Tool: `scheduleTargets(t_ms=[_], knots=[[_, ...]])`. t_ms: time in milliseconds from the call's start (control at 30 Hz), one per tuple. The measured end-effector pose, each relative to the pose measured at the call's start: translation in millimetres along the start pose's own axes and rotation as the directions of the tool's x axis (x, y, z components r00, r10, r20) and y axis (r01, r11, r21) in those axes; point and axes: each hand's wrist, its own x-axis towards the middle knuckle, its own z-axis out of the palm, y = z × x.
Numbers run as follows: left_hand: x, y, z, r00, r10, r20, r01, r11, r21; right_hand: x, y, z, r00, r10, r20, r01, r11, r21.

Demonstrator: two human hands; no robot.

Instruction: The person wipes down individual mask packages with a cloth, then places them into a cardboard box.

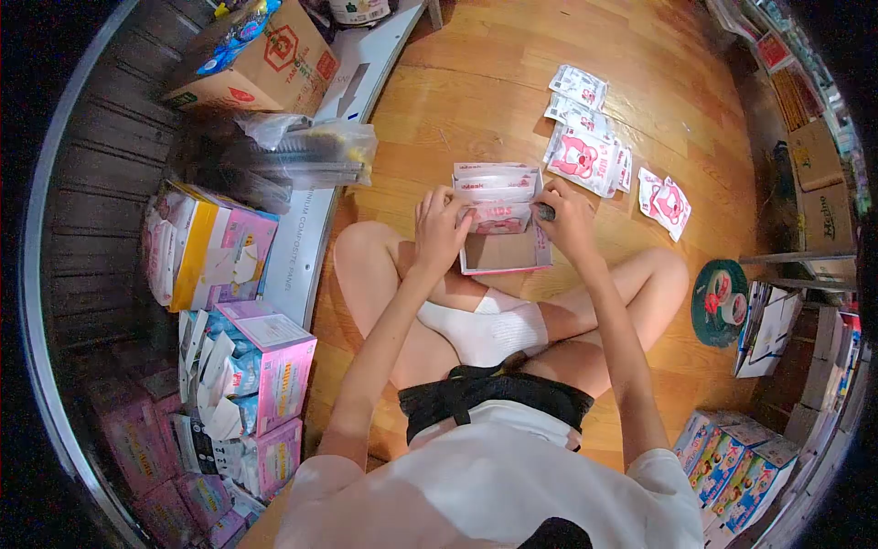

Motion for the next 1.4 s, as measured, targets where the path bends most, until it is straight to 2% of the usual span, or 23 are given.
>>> scheduleTargets(t_ms=[100,200,233,300,333,433,467,567,700,800,900,933,1033,1133,1233,1333,1400], knots=[[-4,6,2,0.997,0.007,-0.075,-0.003,0.998,0.058,3,1,4,0.999,-0.035,-0.024,0.034,0.999,-0.007],[-14,24,8,0.970,0.014,-0.244,-0.019,1.000,-0.017,3,1,4,1.000,-0.024,-0.018,0.023,0.999,-0.034],[-16,25,10,0.994,0.035,-0.100,-0.047,0.992,-0.120,3,1,4,1.000,-0.018,-0.020,0.017,0.999,-0.037],[-20,25,16,0.977,0.114,0.179,-0.050,0.944,-0.325,2,0,5,1.000,-0.008,-0.020,0.007,0.999,-0.040],[-17,35,12,0.929,0.067,0.365,0.110,0.889,-0.444,2,-1,6,1.000,0.012,-0.013,-0.012,0.999,-0.035],[-15,16,50,0.876,0.191,0.443,-0.092,0.968,-0.235,5,-3,8,0.997,0.081,0.013,-0.081,0.996,-0.024],[-12,16,55,0.871,0.191,0.453,-0.108,0.973,-0.204,6,-4,9,0.993,0.117,0.024,-0.117,0.993,-0.025],[-2,15,73,0.817,0.040,0.576,0.003,0.997,-0.074,10,-6,10,0.983,0.184,0.023,-0.183,0.982,-0.045],[0,16,77,0.826,0.000,0.564,0.011,1.000,-0.017,11,-6,9,0.971,0.239,-0.014,-0.239,0.970,-0.043],[-1,14,80,0.849,-0.020,0.527,0.027,1.000,-0.006,6,-4,-2,0.949,0.309,-0.060,-0.307,0.951,0.035],[1,14,84,0.865,-0.032,0.500,0.049,0.999,-0.021,-5,24,-14,0.884,0.449,-0.130,-0.432,0.892,0.135],[1,15,84,0.867,-0.036,0.498,0.048,0.999,-0.010,-1,19,-36,0.718,0.689,0.094,-0.682,0.671,0.291],[-1,17,77,0.851,-0.005,0.525,0.024,0.999,-0.030,-19,94,-19,0.741,0.664,-0.098,-0.661,0.747,0.067],[-4,19,71,0.824,0.023,0.567,0.028,0.996,-0.082,-19,137,-11,0.638,0.760,-0.126,-0.765,0.644,0.014],[-5,20,63,0.811,0.024,0.584,0.068,0.988,-0.135,-11,162,-2,0.497,0.867,-0.049,-0.868,0.495,-0.038],[-4,20,57,0.813,0.034,0.581,0.088,0.980,-0.180,-12,182,16,0.468,0.884,0.003,-0.852,0.450,0.266],[-6,18,54,0.821,0.052,0.569,0.100,0.967,-0.232,-24,218,42,0.484,0.875,0.021,-0.783,0.422,0.458]])
